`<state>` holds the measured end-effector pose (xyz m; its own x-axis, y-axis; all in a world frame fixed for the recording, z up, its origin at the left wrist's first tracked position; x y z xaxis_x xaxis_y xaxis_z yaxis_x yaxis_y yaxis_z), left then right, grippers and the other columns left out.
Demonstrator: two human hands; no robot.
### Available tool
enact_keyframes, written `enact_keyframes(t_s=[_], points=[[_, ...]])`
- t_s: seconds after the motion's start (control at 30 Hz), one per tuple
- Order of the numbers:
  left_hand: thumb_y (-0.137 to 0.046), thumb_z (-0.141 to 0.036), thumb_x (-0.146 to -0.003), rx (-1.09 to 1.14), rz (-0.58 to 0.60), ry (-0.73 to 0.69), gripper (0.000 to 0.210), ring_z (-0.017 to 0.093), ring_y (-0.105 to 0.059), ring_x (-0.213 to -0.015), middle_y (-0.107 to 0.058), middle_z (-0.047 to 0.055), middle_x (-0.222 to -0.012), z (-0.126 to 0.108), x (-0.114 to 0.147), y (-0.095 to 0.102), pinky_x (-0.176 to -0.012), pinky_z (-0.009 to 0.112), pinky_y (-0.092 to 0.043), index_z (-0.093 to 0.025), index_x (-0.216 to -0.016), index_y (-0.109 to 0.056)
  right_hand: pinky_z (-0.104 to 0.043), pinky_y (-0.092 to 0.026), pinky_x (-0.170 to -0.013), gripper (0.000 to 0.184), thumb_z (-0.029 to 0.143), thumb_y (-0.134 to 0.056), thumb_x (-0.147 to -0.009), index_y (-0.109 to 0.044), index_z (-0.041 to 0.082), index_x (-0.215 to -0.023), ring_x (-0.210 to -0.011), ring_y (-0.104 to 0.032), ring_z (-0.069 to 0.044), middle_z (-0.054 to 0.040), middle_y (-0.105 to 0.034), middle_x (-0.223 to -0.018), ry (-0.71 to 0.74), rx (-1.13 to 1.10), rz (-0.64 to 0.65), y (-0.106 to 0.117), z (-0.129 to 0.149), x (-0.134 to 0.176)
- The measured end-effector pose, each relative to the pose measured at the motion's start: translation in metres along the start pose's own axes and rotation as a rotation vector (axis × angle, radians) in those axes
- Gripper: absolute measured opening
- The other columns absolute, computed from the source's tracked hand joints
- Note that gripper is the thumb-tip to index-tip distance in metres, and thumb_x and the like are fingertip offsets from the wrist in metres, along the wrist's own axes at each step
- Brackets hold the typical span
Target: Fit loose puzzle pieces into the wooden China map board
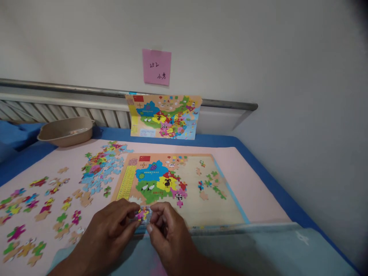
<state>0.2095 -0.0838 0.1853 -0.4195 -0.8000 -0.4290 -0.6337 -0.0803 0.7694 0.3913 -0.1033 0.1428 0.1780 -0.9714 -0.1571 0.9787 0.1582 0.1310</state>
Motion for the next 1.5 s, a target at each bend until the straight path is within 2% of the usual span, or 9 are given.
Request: enact_keyframes(t_s=[0.13,0.3,0.43,0.73,1.23,1.5], points=[[-0.058,-0.037,-0.103,-0.045,-0.016,-0.008,0.012,0.011,-0.066,-0.069,-0.068,-0.004,-0.084,0.003,0.001,-0.001,-0.062,0.021,-0.052,-0.028,-0.109,-0.063,-0.029,-0.045,-0.073,0.030,0.018,-0.059,-0.087,-0.063,0.021,-0.117,-0.081,-0.058,-0.016,-0.0017,-0.063,-0.093,-0.017,0.018,0.008,-0.001,0.000,-0.001],[-0.056,-0.035,-0.103,-0.008,0.024,-0.010,0.012,0.012,-0.066,-0.070,-0.069,-0.003,-0.084,0.003,0.000,-0.004,-0.063,0.020,-0.052,-0.026,-0.107,-0.063,-0.028,-0.045,-0.072,0.030,0.015,-0.059,-0.085,-0.063,0.020,-0.115,-0.079,-0.058,-0.015,-0.0012,-0.062,-0.091,-0.026,0.008,0.016,-0.001,0.001,-0.003],[-0.058,-0.035,-0.103,0.006,-0.010,-0.037,0.011,0.011,-0.064,-0.068,-0.069,-0.004,-0.082,0.000,-0.002,-0.002,-0.062,0.019,-0.051,-0.026,-0.107,-0.064,-0.028,-0.046,-0.073,0.032,0.013,-0.059,-0.084,-0.064,0.021,-0.115,-0.079,-0.058,-0.015,-0.0010,-0.063,-0.090,-0.025,0.041,0.027,0.000,0.001,-0.003],[-0.056,-0.035,-0.104,-0.022,0.027,-0.024,0.012,0.011,-0.063,-0.066,-0.065,-0.004,-0.078,0.000,0.001,-0.003,-0.060,0.022,-0.049,-0.027,-0.106,-0.063,-0.028,-0.046,-0.070,0.029,0.018,-0.060,-0.085,-0.063,0.019,-0.114,-0.075,-0.057,-0.016,-0.0012,-0.063,-0.087,0.001,0.025,0.063,0.000,0.000,-0.005],[-0.056,-0.036,-0.102,-0.074,-0.052,-0.038,0.012,0.012,-0.064,-0.063,-0.066,-0.004,-0.076,0.010,-0.001,-0.006,-0.057,0.022,-0.051,-0.026,-0.106,-0.063,-0.026,-0.044,-0.068,0.031,0.021,-0.063,-0.084,-0.064,0.021,-0.115,-0.078,-0.057,-0.016,-0.0021,-0.065,-0.089,-0.007,0.067,0.111,0.004,-0.025,-0.004],[-0.058,-0.035,-0.102,-0.093,0.028,-0.017,0.011,0.013,-0.067,-0.070,-0.067,-0.004,-0.082,0.021,0.006,-0.013,-0.061,0.023,-0.054,-0.028,-0.110,-0.060,-0.025,-0.043,-0.066,0.032,0.021,-0.063,-0.081,-0.066,0.022,-0.112,-0.075,-0.056,-0.016,-0.0016,-0.065,-0.087,-0.001,0.082,0.117,0.004,-0.030,-0.006]])
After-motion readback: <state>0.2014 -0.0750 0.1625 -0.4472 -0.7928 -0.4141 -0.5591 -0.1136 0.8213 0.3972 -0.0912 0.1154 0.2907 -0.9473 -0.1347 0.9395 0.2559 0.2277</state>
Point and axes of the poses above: each hand's wrist, its own x-axis away from the middle knuckle, its own y-axis out of the back of the hand, z = x × y, the point moved 4 cm from there along -x, towards the middle knuckle
